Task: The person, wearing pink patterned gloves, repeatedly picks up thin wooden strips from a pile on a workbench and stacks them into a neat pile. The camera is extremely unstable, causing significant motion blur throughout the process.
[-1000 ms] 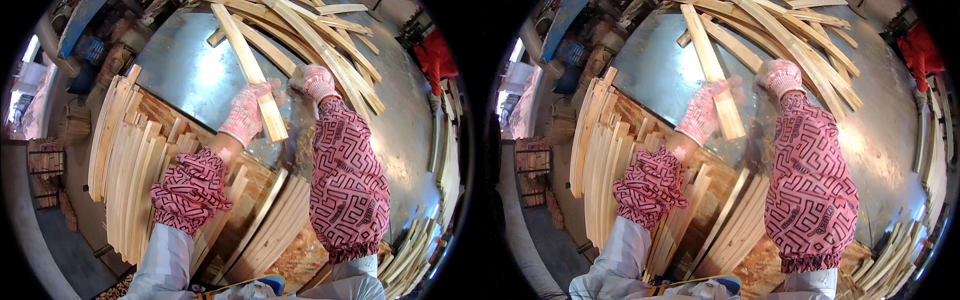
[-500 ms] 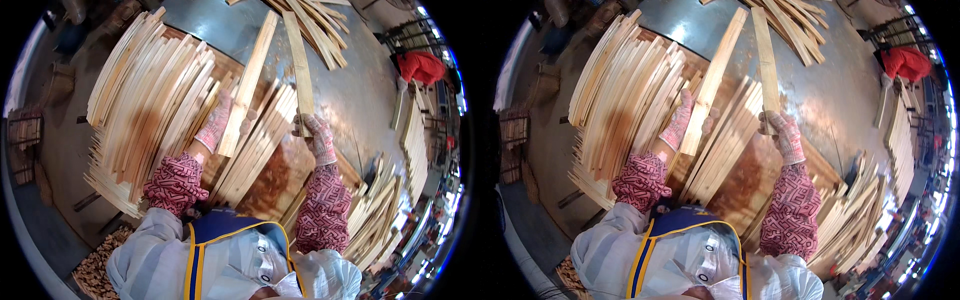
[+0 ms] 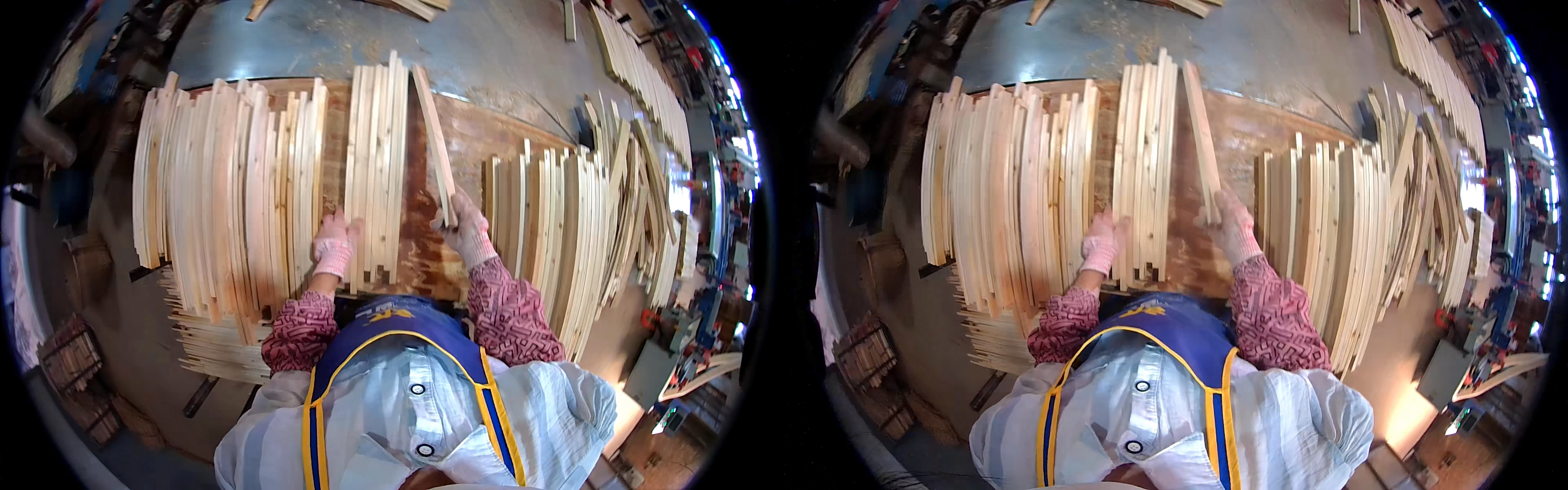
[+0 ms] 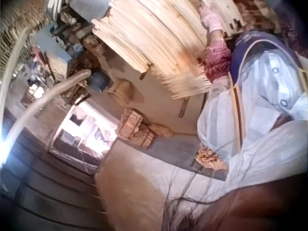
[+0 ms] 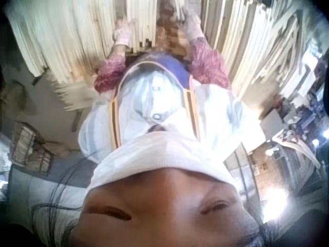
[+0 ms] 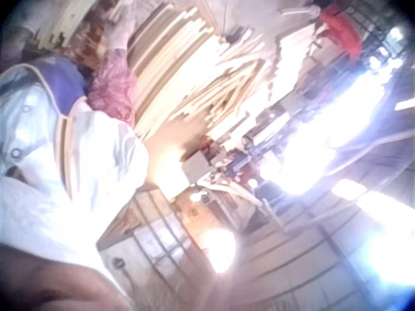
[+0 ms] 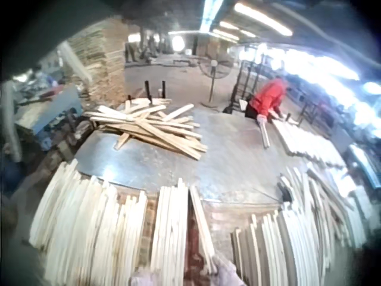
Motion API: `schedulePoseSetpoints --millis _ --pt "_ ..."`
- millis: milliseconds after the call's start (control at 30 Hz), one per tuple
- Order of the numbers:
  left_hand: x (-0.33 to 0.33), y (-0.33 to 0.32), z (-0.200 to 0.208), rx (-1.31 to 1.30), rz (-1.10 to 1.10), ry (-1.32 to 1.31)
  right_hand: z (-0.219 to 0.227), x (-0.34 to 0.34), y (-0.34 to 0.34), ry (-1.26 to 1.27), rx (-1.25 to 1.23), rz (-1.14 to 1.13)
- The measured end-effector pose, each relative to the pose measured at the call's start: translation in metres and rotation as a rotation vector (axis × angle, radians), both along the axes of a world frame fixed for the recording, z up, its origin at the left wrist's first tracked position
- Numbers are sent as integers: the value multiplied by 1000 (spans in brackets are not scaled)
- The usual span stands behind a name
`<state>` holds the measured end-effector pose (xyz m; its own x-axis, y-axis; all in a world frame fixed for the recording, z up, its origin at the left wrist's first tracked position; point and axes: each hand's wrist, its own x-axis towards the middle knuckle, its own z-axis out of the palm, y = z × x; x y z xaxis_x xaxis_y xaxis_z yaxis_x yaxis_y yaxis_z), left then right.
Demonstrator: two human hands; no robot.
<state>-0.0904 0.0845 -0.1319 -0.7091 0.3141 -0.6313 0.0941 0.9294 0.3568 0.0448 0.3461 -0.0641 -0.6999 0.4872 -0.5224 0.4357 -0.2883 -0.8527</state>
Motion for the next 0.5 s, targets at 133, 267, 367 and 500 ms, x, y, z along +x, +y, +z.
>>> schedulePoseSetpoints --millis 133,267,367,500 --pt "-10 8 19 -103 -32 -80 -32 25 -4 132 -913 -562" --pt "-8 26 61 148 -46 302 -5 -2 1 33 -680 -475" --pt "-8 51 53 389 -107 302 28 -12 -10 122 -426 -301" --pt "-32 108 58 615 -123 200 53 -21 -10 187 -155 -70"
